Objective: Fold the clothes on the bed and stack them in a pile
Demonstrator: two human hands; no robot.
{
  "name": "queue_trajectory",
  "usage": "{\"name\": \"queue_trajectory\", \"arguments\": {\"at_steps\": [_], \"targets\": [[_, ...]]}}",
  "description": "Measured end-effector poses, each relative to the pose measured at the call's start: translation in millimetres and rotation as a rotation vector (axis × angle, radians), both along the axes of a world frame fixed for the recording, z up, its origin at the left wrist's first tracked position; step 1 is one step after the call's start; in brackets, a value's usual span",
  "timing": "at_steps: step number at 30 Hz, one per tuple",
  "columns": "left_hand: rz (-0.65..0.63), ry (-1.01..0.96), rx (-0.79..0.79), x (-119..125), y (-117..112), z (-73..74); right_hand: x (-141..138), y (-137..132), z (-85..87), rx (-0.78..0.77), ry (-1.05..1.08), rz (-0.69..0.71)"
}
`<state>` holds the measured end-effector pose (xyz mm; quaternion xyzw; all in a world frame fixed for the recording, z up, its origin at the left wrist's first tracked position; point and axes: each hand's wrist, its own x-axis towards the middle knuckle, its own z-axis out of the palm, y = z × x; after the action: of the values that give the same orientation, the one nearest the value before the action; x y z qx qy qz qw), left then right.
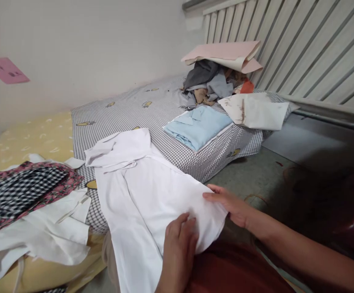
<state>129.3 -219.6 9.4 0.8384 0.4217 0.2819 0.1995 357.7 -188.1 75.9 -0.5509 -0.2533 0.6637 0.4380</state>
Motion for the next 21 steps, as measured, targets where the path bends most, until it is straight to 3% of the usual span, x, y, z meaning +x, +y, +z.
{"name": "queue_trajectory", "arguments": {"at_steps": [3,8,11,15,17,19,21], "targets": [[-0.011,0.026,-0.116,10.4,-6.3,1.5,-0.1,0.6,-1.0,-0.071,-0.113,0.024],[-0.085,0.259,-0.468,12.8,-3.4,1.6,13.5,-3.2,-16.2,-0.139,-0.393,0.118],[-0.089,0.225,-0.548,10.4,-5.5,-12.0,11.1,-4.8,-11.7,-0.006,-0.491,0.209],[-0.075,-0.088,-0.568,-10.2,-2.0,-25.7,-10.1,-3.8,-5.6,0.304,-0.765,0.37],[0.015,-0.19,-0.694,-29.8,12.7,-14.9,-20.1,-3.6,-16.0,0.315,-0.909,0.449],[0.18,-0.18,-0.723,-53.8,38.6,10.5,-25.5,-4.1,-37.7,0.267,-0.994,0.514],[0.362,-0.126,-0.478,-79.8,73.9,44.5,-26.0,-4.8,-65.7,0.272,-1.015,0.527]]}}
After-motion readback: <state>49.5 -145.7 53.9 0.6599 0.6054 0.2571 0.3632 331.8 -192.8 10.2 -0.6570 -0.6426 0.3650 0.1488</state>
